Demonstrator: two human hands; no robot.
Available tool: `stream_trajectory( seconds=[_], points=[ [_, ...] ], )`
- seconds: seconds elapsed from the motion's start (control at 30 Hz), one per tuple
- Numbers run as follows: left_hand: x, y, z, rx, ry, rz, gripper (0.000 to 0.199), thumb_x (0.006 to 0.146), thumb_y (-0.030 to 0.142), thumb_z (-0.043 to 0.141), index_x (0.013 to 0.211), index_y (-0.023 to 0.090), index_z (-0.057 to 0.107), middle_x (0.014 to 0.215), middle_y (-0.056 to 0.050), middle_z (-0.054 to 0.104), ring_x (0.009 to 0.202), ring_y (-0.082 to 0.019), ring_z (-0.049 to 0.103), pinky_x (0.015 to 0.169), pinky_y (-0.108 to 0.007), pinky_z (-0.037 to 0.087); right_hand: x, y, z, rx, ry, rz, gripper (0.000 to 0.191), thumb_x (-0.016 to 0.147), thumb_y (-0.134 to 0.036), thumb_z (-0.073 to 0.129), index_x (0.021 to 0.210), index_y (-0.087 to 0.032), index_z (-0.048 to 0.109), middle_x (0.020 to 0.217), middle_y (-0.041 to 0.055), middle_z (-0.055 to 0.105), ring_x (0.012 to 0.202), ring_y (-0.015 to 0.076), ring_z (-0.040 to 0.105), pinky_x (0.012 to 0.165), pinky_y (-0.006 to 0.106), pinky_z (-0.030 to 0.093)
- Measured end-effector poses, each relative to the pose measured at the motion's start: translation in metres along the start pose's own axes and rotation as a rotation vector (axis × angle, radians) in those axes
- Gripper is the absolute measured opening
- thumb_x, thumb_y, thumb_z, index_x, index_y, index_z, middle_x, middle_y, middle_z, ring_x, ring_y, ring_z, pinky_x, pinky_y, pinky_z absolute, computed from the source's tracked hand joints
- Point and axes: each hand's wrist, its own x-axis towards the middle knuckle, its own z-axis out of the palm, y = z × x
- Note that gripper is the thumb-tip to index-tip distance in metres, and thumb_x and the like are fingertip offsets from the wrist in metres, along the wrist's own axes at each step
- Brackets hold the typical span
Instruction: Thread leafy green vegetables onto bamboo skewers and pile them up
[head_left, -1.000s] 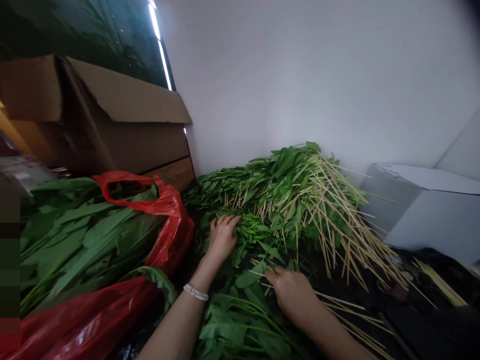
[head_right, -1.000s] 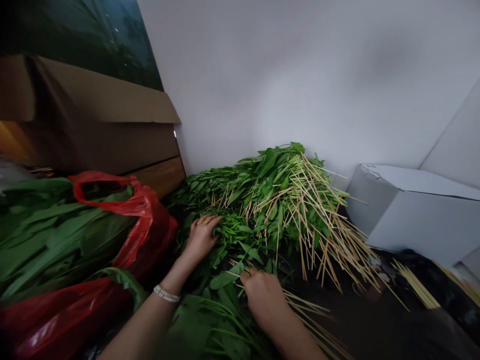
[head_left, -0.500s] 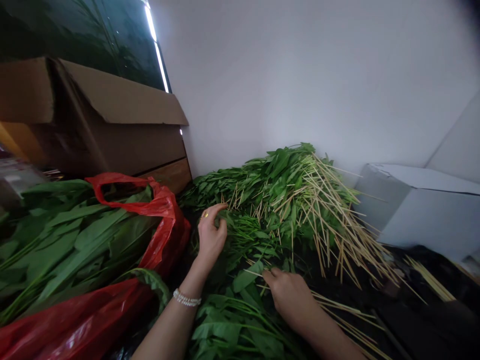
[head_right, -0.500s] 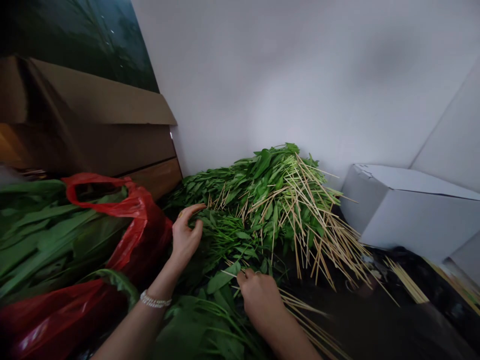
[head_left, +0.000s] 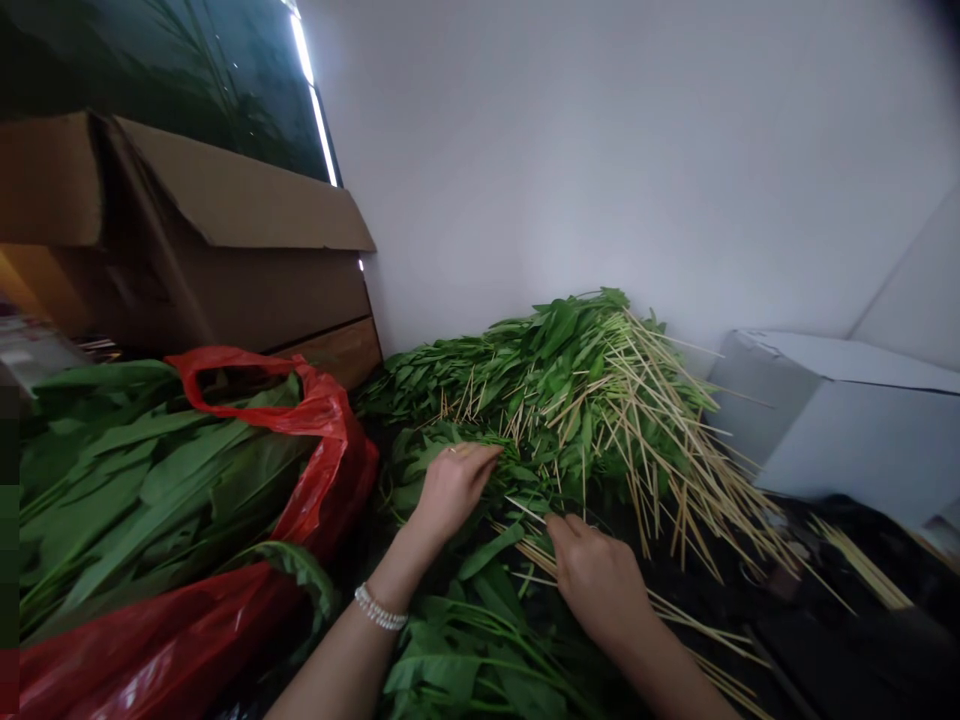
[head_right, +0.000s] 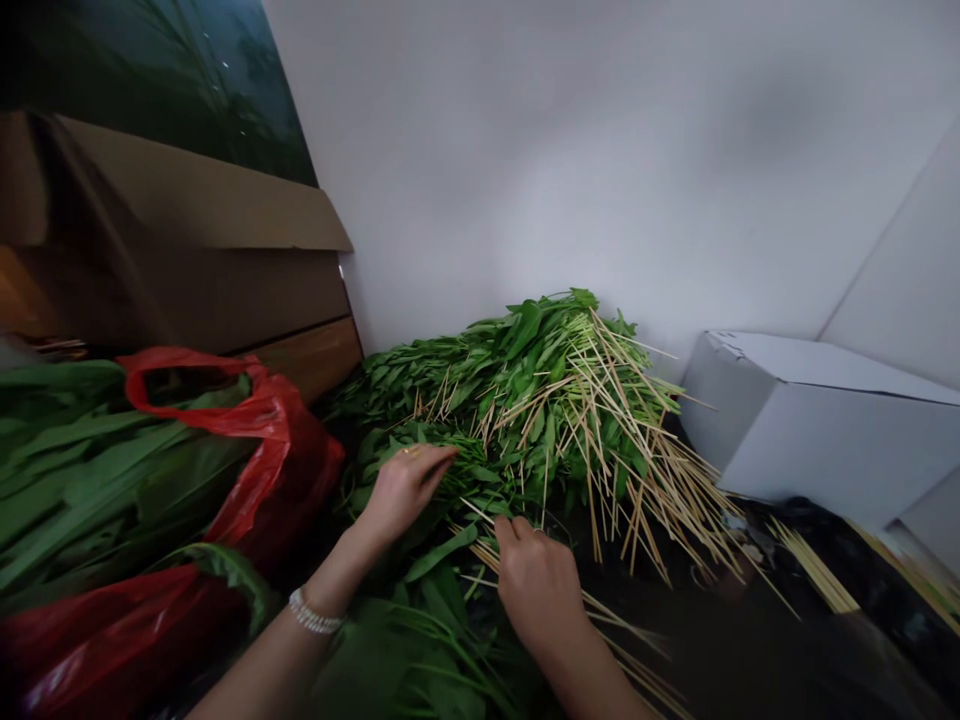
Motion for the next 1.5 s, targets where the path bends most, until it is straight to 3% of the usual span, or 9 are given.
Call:
stream_trajectory(
  seconds=[0.1, 0.27, 0.47, 0.67, 0.8, 0.93, 1.17, 1.3, 1.5],
  points=[
    [-0.002, 0.001, 0.005, 0.087, -0.091, -0.052, 0.024, 0.091, 0.026, 0.050, 0.109, 0.024, 0.066, 0.092, -0.006, 0.072, 0.085, -0.021, 0.063, 0.077, -0.033, 0.046, 0.000, 0.002, -0.001, 0.005, 0.016, 0.029, 0.025, 0.090, -0.011, 0.042, 0.102, -0.022, 0.060, 0.086, 0.0023, 0.065, 0.073, 0.0145, 0.065, 0.055, 0.024, 0.034],
    [0.002, 0.003, -0.007, 0.079, -0.001, -0.138, 0.020, 0.089, 0.027, 0.050, 0.099, 0.023, 0.067, 0.104, -0.006, 0.070, 0.104, -0.024, 0.054, 0.087, -0.040, 0.042, 0.001, 0.003, 0.000, 0.006, 0.015, 0.059, 0.024, 0.091, -0.011, 0.041, 0.100, -0.022, 0.060, 0.086, 0.0026, 0.065, 0.072, 0.0127, 0.065, 0.054, 0.023, 0.033],
    [0.000, -0.005, -0.008, 0.088, -0.257, -0.028, 0.009, 0.077, 0.021, 0.064, 0.079, 0.026, 0.071, 0.124, -0.003, 0.061, 0.126, -0.030, 0.040, 0.095, -0.048, 0.035, 0.000, 0.004, 0.004, 0.018, 0.018, 0.061, 0.024, 0.092, -0.012, 0.039, 0.101, -0.022, 0.059, 0.085, 0.0021, 0.065, 0.070, 0.0123, 0.064, 0.054, 0.022, 0.031],
    [-0.004, -0.014, 0.000, 0.187, -0.287, -0.056, 0.012, 0.074, 0.018, 0.066, 0.083, 0.025, 0.071, 0.124, -0.007, 0.062, 0.126, -0.032, 0.041, 0.094, -0.051, 0.035, 0.001, 0.004, 0.005, 0.029, 0.025, 0.052, 0.023, 0.094, -0.014, 0.038, 0.099, -0.021, 0.059, 0.085, 0.0020, 0.065, 0.070, 0.0125, 0.064, 0.054, 0.022, 0.030],
    [-0.001, -0.007, -0.001, 0.170, -0.132, -0.001, 0.012, 0.083, 0.022, 0.061, 0.088, 0.026, 0.071, 0.128, -0.006, 0.059, 0.126, -0.028, 0.043, 0.098, -0.048, 0.035, 0.001, 0.004, 0.006, 0.030, 0.030, 0.054, 0.023, 0.094, -0.013, 0.037, 0.096, -0.021, 0.059, 0.084, 0.0017, 0.064, 0.069, 0.0125, 0.064, 0.053, 0.023, 0.030],
    [0.003, 0.007, -0.012, 0.113, 0.266, -0.041, 0.014, 0.086, 0.023, 0.057, 0.095, 0.027, 0.068, 0.134, -0.005, 0.054, 0.126, -0.025, 0.045, 0.102, -0.045, 0.036, 0.001, 0.005, 0.005, 0.038, 0.044, 0.060, 0.024, 0.094, -0.014, 0.036, 0.096, -0.022, 0.060, 0.083, 0.0013, 0.065, 0.069, 0.0132, 0.065, 0.053, 0.023, 0.032],
    [-0.002, 0.024, -0.026, 0.048, 0.499, 0.007, 0.015, 0.085, 0.018, 0.058, 0.094, 0.027, 0.067, 0.087, 0.000, 0.073, 0.097, -0.020, 0.064, 0.101, -0.044, 0.038, 0.001, 0.011, 0.008, 0.135, 0.223, 0.077, 0.031, 0.095, -0.014, 0.033, 0.111, -0.020, 0.060, 0.090, 0.0042, 0.068, 0.075, 0.0133, 0.066, 0.060, 0.021, 0.041],
    [-0.001, 0.027, -0.019, -0.144, 0.344, -0.068, 0.023, 0.084, 0.023, 0.062, 0.105, 0.027, 0.068, 0.092, -0.003, 0.073, 0.092, -0.021, 0.065, 0.089, -0.037, 0.047, 0.002, 0.015, 0.011, 0.219, 0.402, 0.057, 0.035, 0.096, -0.016, 0.029, 0.115, -0.017, 0.059, 0.092, 0.0062, 0.069, 0.081, 0.0148, 0.066, 0.067, 0.021, 0.045],
    [0.005, 0.028, 0.005, -0.975, -0.127, -0.563, 0.026, 0.076, 0.034, 0.069, 0.094, 0.016, 0.071, 0.089, -0.009, 0.075, 0.081, -0.022, 0.069, 0.079, -0.034, 0.053, 0.000, 0.013, 0.010, 0.270, 0.496, 0.005, 0.036, 0.097, -0.019, 0.030, 0.115, -0.016, 0.061, 0.096, 0.0081, 0.069, 0.083, 0.0146, 0.066, 0.077, 0.022, 0.047]
  ],
)
